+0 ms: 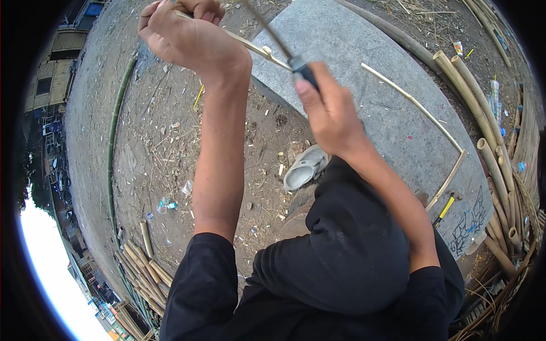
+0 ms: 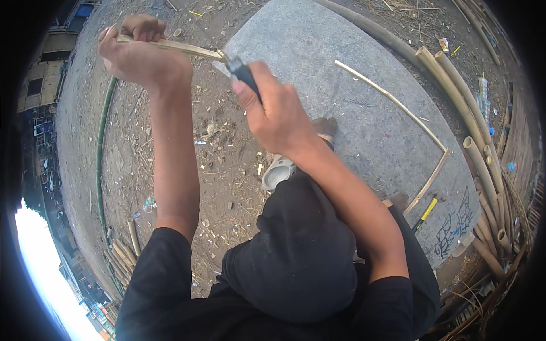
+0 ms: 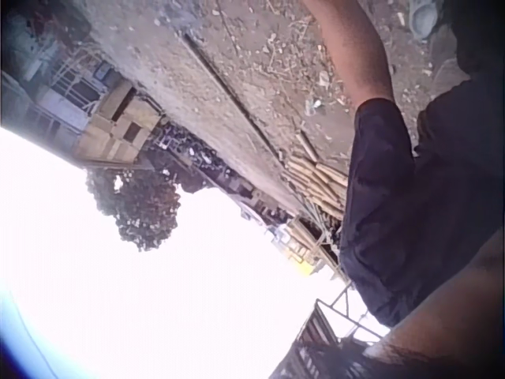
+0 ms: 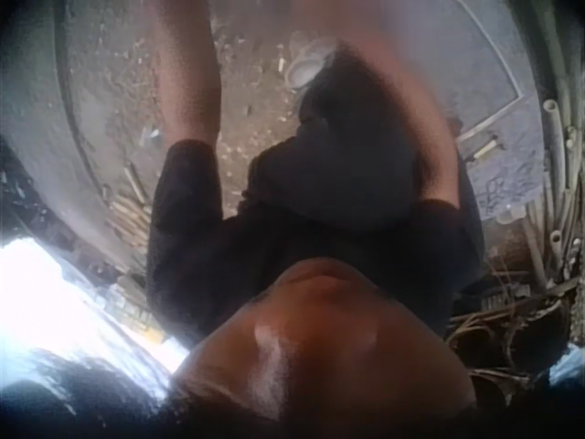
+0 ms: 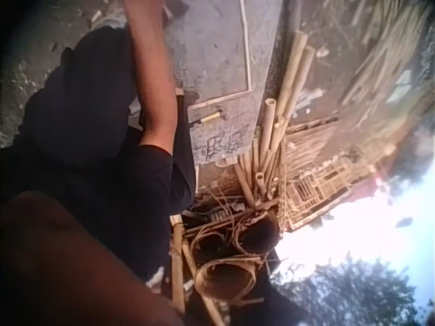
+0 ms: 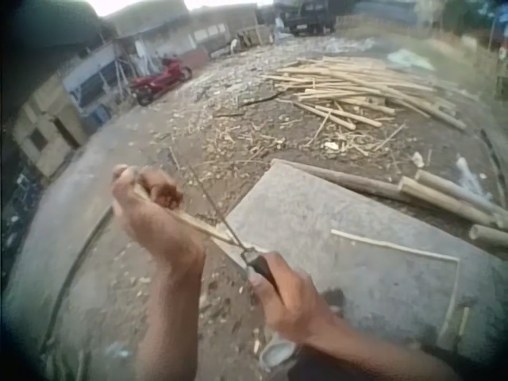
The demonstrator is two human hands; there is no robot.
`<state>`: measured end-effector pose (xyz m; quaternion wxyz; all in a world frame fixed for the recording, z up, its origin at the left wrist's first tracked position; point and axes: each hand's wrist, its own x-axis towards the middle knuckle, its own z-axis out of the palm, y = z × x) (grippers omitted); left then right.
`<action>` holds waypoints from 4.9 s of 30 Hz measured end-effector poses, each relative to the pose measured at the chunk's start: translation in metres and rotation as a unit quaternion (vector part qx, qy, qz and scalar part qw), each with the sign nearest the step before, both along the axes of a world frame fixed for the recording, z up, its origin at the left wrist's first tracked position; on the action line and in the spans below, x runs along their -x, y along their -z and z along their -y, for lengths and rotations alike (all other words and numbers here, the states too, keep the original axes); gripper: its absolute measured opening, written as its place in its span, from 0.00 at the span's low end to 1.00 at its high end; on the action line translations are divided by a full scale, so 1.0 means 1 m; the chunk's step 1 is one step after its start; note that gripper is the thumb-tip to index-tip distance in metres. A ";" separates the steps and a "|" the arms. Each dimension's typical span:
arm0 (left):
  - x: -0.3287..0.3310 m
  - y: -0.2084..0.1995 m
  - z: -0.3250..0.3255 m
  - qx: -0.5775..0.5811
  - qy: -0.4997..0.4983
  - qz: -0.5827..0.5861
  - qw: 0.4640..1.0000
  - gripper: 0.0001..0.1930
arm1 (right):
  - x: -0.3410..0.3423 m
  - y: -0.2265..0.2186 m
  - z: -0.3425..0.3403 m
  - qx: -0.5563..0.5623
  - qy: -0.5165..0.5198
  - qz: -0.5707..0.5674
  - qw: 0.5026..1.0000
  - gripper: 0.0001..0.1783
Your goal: The person shaves strips of wood using a knife while sitting outdoors. The person holds the wood strip and scrapes it with the blade, then checks the fit against other wood pieces on a concrete surface.
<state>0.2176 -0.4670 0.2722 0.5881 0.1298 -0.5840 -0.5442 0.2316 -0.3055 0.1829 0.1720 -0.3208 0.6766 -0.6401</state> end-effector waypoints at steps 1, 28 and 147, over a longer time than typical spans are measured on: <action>-0.005 0.005 0.001 -0.004 0.024 0.002 1.000 0.16 | -0.005 0.016 -0.001 -0.043 0.003 -0.014 0.999 0.16; -0.014 0.006 0.024 -0.067 0.027 0.017 0.997 0.19 | -0.004 0.040 0.021 -0.122 0.002 0.009 0.993 0.20; -0.105 0.033 0.029 0.031 0.219 -0.088 0.971 0.15 | 0.022 0.073 0.044 -0.279 -0.127 -0.070 0.949 0.20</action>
